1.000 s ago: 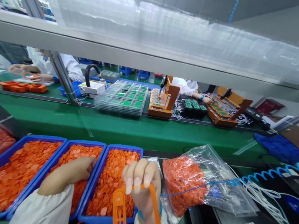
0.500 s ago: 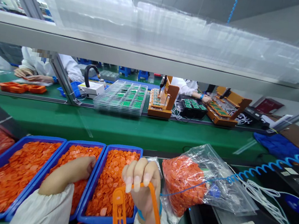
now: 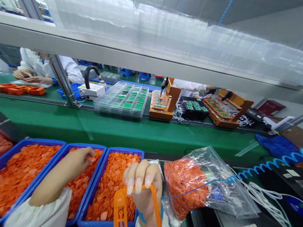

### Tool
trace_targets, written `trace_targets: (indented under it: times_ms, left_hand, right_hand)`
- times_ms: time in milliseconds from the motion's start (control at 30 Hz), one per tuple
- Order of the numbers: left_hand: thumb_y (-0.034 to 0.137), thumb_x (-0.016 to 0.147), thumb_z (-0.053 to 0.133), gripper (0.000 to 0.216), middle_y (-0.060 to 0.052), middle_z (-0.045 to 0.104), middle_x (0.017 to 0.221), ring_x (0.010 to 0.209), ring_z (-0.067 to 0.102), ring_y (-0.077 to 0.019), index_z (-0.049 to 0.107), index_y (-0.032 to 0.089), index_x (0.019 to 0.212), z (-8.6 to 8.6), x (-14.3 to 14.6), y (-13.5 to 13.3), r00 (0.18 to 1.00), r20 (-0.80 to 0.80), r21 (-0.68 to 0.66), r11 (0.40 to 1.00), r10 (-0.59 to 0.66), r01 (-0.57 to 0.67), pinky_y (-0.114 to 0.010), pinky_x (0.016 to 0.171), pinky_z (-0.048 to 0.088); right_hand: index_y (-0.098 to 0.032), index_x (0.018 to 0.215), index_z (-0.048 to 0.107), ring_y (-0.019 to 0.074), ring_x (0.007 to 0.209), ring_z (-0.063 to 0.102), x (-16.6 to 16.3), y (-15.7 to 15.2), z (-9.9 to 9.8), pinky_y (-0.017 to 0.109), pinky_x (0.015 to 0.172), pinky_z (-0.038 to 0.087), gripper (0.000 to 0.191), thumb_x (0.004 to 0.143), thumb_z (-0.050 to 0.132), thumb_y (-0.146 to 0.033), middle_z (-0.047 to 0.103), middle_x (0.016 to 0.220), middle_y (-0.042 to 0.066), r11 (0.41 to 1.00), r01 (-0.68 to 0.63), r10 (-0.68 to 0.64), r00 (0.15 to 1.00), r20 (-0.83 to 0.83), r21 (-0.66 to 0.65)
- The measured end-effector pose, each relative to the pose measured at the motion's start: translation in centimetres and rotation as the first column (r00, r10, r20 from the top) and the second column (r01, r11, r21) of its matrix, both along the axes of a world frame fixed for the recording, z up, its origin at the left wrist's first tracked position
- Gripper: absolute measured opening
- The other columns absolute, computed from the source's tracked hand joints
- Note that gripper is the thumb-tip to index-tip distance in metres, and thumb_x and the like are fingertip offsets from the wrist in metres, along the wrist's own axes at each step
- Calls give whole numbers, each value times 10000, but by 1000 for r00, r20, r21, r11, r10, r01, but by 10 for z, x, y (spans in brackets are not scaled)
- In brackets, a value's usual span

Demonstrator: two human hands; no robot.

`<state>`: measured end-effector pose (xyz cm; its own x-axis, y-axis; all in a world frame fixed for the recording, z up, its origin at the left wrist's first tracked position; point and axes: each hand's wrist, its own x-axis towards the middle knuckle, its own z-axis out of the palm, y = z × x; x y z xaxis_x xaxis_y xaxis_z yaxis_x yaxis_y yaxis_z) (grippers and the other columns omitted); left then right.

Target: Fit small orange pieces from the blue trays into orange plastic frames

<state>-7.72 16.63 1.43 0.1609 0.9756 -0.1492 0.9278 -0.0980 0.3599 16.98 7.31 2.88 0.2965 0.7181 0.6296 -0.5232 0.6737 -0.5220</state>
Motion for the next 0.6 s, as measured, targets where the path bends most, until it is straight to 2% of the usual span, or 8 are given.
trace_targets:
  times_ms: [67,133,167,233,333,400,533,600]
  left_hand:
    - [205,1033,561,265,-138,809,1235,1156,763,-283,766,173,1199,16,-2,-13,985,171,185,982,10,-42,-375,1031,567]
    - [347,1007,672,228,-97,830,1183,1092,785,-271,816,222,1133,33,0,-33,911,402,387,919,-95,-75,-363,1011,608]
    - [380,989,712,202,-79,839,1161,1067,794,-260,838,246,1072,41,4,-46,860,484,459,884,-163,-91,-347,992,626]
    - [341,969,759,119,-54,845,1161,1043,808,-230,860,280,989,57,16,-70,761,598,515,848,-250,-127,-296,935,653]
    - [192,927,791,150,-26,859,1094,964,830,-198,874,315,948,74,38,-96,592,729,506,853,-343,-129,-238,820,674]
    - [138,885,824,210,-15,870,990,895,836,-199,887,332,935,81,49,-105,488,784,486,868,-384,-97,-236,779,682]
    - [229,791,959,161,-44,858,853,642,780,-200,920,337,904,87,60,-107,352,890,332,941,-289,-66,-245,584,649]
    - [286,740,1005,164,-64,848,828,547,727,-192,927,329,878,87,61,-106,317,925,242,968,-211,-62,-260,513,612]
  right_hand:
    - [-348,863,493,148,460,375,-1,-1,10,313,455,296,895,264,1078,-663,390,664,-98,996,-90,90,993,-76,-1]
    - [-339,837,513,145,458,357,-2,-1,17,316,466,292,834,336,1029,-760,395,656,-91,985,-171,173,973,-153,32]
    - [-338,839,531,144,463,350,-2,-1,20,318,478,293,804,378,1003,-797,404,658,-88,979,-198,204,963,-177,52]
    - [-337,849,559,142,477,340,-3,-1,23,320,505,297,751,450,977,-816,419,668,-83,968,-242,252,949,-192,72]
    - [-333,854,571,142,489,321,-2,-3,24,321,522,304,612,621,954,-749,411,675,-78,963,-265,271,948,-166,56]
    - [-334,866,567,148,494,316,-2,-1,22,320,519,311,544,711,920,-718,404,682,-73,969,-244,246,959,-141,28]
    - [-344,908,533,143,465,333,-3,7,13,309,459,306,702,563,970,-771,406,681,-84,983,-153,160,985,-70,98]
    - [-342,906,512,144,447,321,-5,11,9,310,440,309,667,614,976,-723,391,660,-90,988,-104,107,994,-19,116]
